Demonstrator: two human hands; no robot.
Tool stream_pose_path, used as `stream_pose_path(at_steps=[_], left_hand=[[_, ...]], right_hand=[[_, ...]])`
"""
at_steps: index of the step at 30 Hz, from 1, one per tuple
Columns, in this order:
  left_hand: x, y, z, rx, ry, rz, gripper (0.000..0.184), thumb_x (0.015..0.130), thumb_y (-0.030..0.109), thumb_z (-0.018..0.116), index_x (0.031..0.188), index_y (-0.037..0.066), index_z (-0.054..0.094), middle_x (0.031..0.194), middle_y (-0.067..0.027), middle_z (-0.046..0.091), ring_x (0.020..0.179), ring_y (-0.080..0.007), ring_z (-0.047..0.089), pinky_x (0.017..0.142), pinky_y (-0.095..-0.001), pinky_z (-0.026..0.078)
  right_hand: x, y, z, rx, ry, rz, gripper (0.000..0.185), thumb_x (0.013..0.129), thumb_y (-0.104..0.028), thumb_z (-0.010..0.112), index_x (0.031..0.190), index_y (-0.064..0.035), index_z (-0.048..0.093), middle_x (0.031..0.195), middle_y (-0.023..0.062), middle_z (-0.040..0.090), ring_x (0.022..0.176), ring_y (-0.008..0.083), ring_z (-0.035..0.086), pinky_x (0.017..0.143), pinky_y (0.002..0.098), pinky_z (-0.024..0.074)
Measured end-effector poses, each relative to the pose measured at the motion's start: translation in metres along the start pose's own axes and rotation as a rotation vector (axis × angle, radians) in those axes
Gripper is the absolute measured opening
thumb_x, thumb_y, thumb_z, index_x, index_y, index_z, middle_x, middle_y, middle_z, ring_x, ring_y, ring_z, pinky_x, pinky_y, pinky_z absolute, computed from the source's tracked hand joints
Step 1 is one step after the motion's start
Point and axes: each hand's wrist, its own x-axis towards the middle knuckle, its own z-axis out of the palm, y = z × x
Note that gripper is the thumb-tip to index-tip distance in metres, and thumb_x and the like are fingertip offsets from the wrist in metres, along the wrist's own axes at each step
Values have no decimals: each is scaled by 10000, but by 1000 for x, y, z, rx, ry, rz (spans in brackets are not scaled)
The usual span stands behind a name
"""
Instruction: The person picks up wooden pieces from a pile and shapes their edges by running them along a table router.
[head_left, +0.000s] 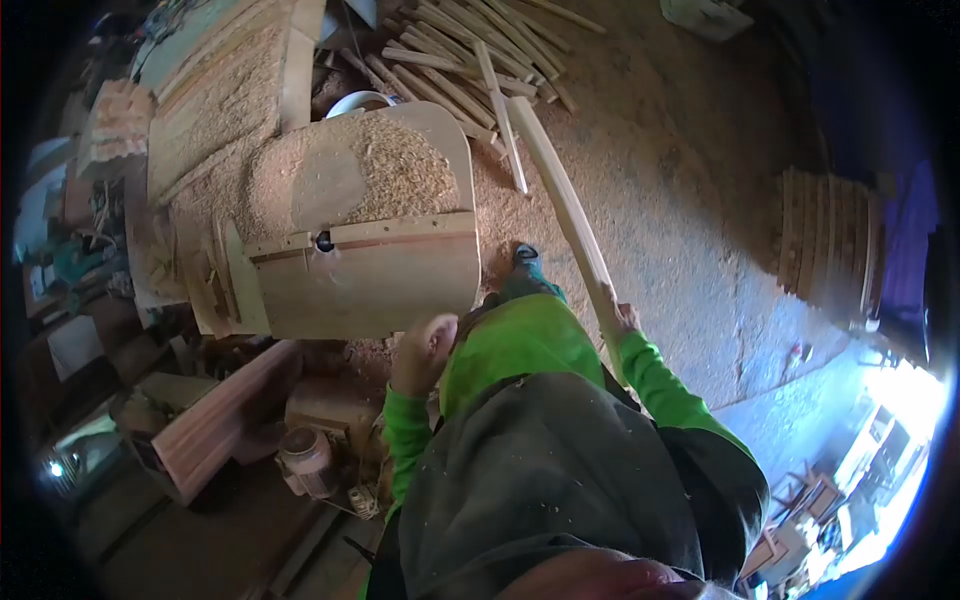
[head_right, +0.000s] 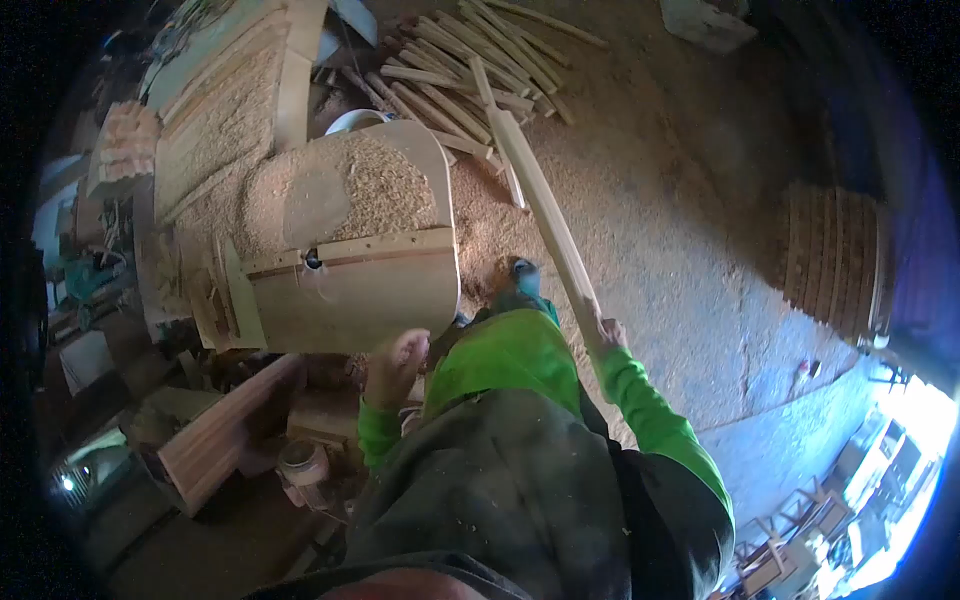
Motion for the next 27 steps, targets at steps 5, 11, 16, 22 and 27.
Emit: stream_pose_path(at_steps=[5, 11, 16, 22, 27], left_hand=[[-38, -13, -4, -8, 177, -231, 194, 928, 125, 590, 1058, -9, 642, 891, -144, 675, 730, -248, 666, 670, -350, 515], [-73, -33, 0, -7, 390, -427, 222, 936, 146, 582, 1093, -5, 628, 912, -154, 665, 715, -246, 657, 658, -349, 512], [-94, -43, 31, -6, 350, -488, 241, 926, 143, 605, 1109, -15, 616, 944, -158, 658, 741, -235, 652, 641, -327, 509], [-98, -37, 31, -110, 391, -515, 235, 918, 134, 619, 1096, -20, 621, 952, -166, 658, 738, -234, 648, 643, -326, 508], [-115, -54, 10, -79, 433, -528, 219, 927, 134, 601, 1081, -19, 625, 945, -160, 657, 741, -239, 643, 657, -338, 507]], right_hand=[[88, -72, 27, -159, 126, -205, 684, 851, -711, 465, 978, -86, 714, 643, 190, 638, 596, 307, 650, 578, 433, 521], [167, -232, 17, -376, 214, -301, 541, 895, -561, 476, 1238, -158, 589, 911, 240, 673, 871, 409, 658, 782, 496, 515], [234, -369, 60, -87, 511, -720, 474, 805, -396, 673, 1120, -49, 602, 969, 273, 651, 899, 436, 636, 792, 506, 510], [200, -386, 126, -74, 538, -981, 341, 818, -345, 610, 1013, -65, 617, 1047, 234, 619, 913, 448, 601, 782, 516, 504], [235, -177, 140, -403, 412, -877, 289, 823, -320, 593, 946, -63, 642, 936, 214, 630, 886, 415, 595, 805, 518, 475]])
